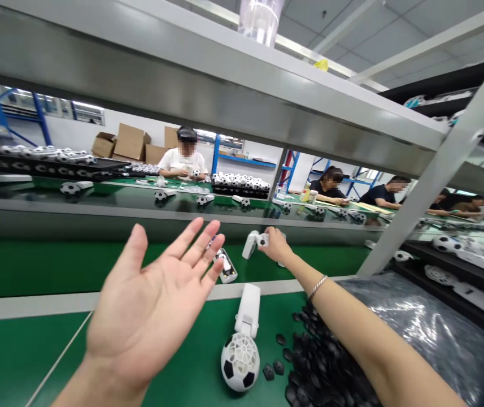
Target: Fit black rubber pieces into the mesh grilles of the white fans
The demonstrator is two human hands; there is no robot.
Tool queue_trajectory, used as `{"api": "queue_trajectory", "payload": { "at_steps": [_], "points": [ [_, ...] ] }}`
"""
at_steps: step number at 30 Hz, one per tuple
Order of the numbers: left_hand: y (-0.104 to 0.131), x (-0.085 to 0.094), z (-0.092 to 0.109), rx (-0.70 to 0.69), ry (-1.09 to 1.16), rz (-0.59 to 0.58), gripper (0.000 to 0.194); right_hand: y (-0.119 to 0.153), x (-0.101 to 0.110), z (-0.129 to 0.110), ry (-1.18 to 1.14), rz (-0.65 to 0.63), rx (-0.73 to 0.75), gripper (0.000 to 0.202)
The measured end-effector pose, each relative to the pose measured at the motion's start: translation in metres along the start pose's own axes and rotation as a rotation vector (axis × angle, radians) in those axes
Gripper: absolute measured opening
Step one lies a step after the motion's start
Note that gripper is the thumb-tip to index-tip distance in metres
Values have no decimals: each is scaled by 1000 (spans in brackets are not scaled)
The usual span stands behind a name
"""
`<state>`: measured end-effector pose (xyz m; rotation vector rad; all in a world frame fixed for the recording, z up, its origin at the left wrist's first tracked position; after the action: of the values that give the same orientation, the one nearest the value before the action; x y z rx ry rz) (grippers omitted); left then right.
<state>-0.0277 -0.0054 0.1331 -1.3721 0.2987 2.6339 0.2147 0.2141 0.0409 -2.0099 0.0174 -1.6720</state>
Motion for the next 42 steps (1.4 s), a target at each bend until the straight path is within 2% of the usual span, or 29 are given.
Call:
{"api": "queue_trajectory", "payload": {
  "at_steps": [3,6,10,15,17,19,22,23,25,28,30,33,38,40,42],
  "points": [
    [-1,-3,-10,82,27,-115,61,17,-2,7,25,-167,-31,43],
    [3,-2,-19,109,-4,-135,62,34,10,17,31,-270,-71,31],
    [10,-4,-23,99,-71,-57,60,62,42,17,-34,-256,-18,17],
    [2,0,-29,-11,-272,14,53,117,72,-14,-254,-277,164,15],
    [-7,12,-41,-108,-500,43,48,142,77,-29,-341,-294,212,16],
    [-15,33,-58,-155,-838,81,49,164,78,-43,-430,-260,237,15],
    [-20,74,-89,-30,-1337,51,66,190,74,-60,-521,-195,235,10],
    [-19,87,-98,5,-1451,23,72,196,71,-65,-524,-190,230,9],
    [-16,106,-112,-15,-1589,-13,78,205,64,-71,-517,-192,226,7],
    [-15,118,-120,-111,-1644,-32,67,212,51,-77,-491,-185,230,6],
    [-18,120,-117,-112,-1627,-46,60,215,42,-79,-478,-185,254,8],
    [-25,121,-105,-31,-1571,-105,60,216,31,-82,-463,-217,328,14],
    [-29,121,-87,198,-1477,-339,63,217,27,-89,-339,-242,372,8],
    [-28,120,-87,219,-1473,-381,63,218,29,-92,-292,-243,382,5],
    [-28,118,-90,190,-1465,-356,61,220,30,-94,-286,-228,369,7]
  ]
}}
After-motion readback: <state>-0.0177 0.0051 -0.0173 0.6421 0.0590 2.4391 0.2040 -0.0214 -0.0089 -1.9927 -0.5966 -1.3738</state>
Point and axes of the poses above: each hand's wrist, its own y-axis away from the middle knuckle, its own x-axis out of the back of the hand, z = x × y, the point moved 1 cm from there along -y, towards the middle knuckle, and after that the axes turned 15 degrees about x, right-handed, at the moved point
